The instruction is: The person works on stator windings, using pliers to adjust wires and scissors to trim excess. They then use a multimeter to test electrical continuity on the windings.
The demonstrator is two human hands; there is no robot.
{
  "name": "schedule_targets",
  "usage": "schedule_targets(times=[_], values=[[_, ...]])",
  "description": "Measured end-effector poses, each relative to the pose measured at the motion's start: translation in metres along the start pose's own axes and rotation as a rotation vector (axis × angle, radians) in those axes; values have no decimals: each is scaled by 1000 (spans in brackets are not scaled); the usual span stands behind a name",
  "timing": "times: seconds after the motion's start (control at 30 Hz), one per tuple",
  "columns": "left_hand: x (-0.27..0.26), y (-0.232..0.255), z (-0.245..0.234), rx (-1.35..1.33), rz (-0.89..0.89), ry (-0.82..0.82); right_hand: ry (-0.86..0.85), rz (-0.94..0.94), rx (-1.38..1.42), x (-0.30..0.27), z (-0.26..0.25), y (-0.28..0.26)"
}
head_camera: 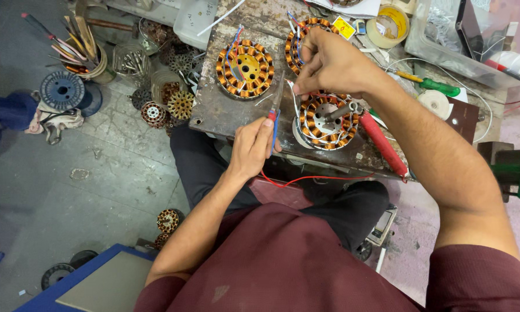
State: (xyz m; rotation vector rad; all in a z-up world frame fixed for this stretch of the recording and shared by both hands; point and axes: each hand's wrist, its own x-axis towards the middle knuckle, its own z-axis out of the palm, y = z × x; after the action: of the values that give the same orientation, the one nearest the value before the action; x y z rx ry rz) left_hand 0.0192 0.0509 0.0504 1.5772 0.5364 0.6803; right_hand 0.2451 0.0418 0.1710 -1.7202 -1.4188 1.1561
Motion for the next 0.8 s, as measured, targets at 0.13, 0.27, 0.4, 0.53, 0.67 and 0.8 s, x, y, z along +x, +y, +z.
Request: schedule_targets(times=[0.13, 0.27, 0.4, 0.53, 0.67, 0.8], values=[[-1, -3, 0, -4, 13, 5, -7, 47, -6, 2, 0, -2], [1, -5, -1, -82, 35, -5, -7, 41, 16, 3, 1, -5], [0, -3, -1, -66, 16, -5, -1, 38, -10, 3, 2, -8], [0, 0, -1, -51, 15, -5, 6, 54, -9, 2, 3, -12], [0, 1, 0, -38, 31, 2, 19, 70, -23, -1, 4, -18], [-1, 2, 2, -15, 17, 13, 38, 60, -46, -6, 6, -25]])
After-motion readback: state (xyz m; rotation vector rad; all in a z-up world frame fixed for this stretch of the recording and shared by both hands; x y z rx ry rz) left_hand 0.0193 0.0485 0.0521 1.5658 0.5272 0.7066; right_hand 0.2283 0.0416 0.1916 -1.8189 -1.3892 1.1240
